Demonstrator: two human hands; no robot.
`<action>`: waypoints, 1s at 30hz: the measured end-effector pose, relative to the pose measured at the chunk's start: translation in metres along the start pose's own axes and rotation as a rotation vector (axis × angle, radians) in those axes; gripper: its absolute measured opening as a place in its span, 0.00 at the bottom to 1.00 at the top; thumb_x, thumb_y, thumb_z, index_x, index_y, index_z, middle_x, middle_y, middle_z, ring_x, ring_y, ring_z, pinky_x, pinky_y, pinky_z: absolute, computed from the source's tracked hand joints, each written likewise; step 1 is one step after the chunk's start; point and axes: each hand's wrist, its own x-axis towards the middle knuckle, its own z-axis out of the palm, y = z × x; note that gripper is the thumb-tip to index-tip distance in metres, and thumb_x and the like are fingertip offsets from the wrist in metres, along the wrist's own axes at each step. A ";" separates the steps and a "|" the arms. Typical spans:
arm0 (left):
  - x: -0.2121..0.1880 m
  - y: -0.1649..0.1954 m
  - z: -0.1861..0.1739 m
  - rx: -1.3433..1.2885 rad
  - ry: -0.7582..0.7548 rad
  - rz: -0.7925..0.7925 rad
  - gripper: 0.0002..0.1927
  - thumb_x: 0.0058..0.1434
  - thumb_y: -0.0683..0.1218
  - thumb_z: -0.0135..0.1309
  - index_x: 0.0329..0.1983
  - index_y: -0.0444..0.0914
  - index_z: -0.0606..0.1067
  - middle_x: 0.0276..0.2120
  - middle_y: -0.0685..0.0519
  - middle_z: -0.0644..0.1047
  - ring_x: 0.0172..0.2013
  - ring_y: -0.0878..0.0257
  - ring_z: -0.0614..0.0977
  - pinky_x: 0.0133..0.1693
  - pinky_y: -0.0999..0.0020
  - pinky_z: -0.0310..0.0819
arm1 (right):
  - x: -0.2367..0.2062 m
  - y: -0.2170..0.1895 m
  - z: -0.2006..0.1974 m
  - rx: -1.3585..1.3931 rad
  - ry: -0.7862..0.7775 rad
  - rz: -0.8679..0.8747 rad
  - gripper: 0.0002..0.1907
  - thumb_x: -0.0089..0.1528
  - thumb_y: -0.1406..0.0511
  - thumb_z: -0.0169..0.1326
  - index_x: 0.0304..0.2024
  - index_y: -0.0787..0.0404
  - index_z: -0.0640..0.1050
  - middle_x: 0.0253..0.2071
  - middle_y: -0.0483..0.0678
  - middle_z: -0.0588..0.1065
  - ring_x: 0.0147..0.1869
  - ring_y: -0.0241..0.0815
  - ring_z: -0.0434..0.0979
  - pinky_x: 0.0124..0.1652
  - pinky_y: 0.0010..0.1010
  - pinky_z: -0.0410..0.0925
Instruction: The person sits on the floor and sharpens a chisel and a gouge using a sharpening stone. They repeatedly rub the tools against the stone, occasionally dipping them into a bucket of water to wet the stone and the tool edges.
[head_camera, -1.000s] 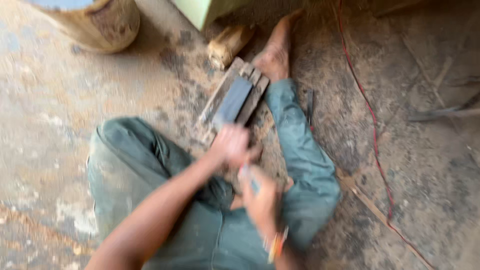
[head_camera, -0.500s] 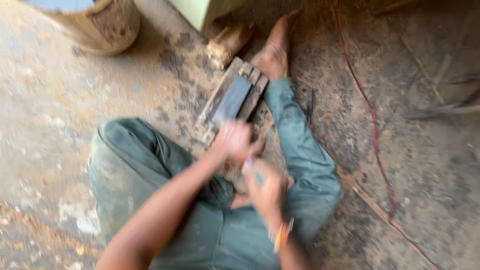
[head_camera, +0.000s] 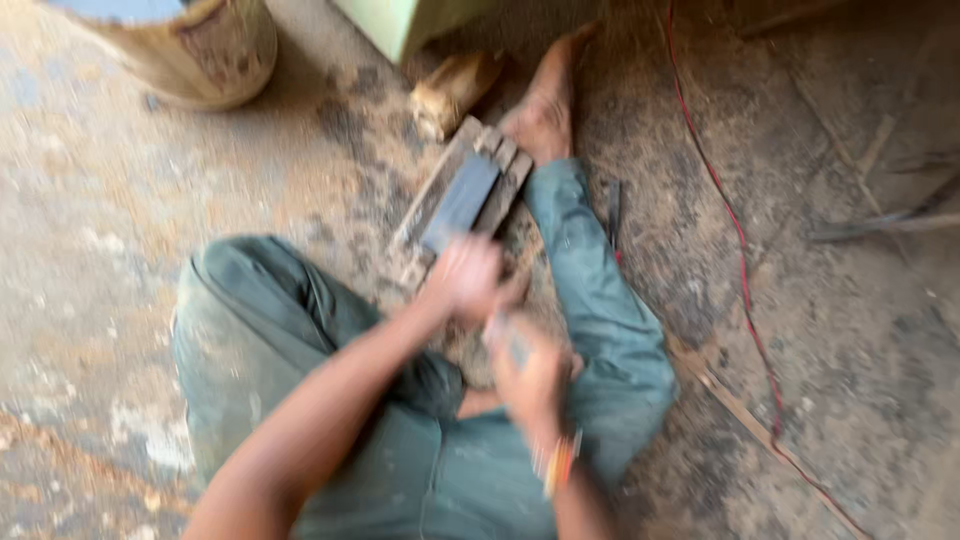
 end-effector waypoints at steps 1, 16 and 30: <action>-0.015 -0.005 0.009 0.079 -0.076 -0.014 0.34 0.59 0.70 0.48 0.22 0.35 0.79 0.25 0.36 0.78 0.33 0.42 0.82 0.43 0.48 0.76 | -0.015 -0.008 0.004 0.078 0.119 -0.129 0.09 0.61 0.59 0.61 0.36 0.57 0.83 0.28 0.54 0.79 0.32 0.52 0.81 0.41 0.48 0.65; -0.020 0.005 0.020 0.085 0.101 0.076 0.34 0.54 0.69 0.50 0.23 0.31 0.78 0.25 0.33 0.78 0.31 0.41 0.81 0.38 0.46 0.75 | -0.041 0.014 0.012 0.189 0.122 -0.077 0.12 0.65 0.57 0.58 0.40 0.60 0.83 0.34 0.53 0.81 0.40 0.50 0.85 0.43 0.35 0.73; -0.012 0.018 0.007 -0.036 0.254 0.175 0.33 0.56 0.67 0.51 0.17 0.33 0.75 0.18 0.35 0.74 0.22 0.39 0.77 0.29 0.43 0.72 | -0.026 0.016 0.008 0.171 0.111 -0.077 0.08 0.65 0.62 0.60 0.39 0.61 0.82 0.33 0.54 0.80 0.38 0.52 0.83 0.43 0.36 0.73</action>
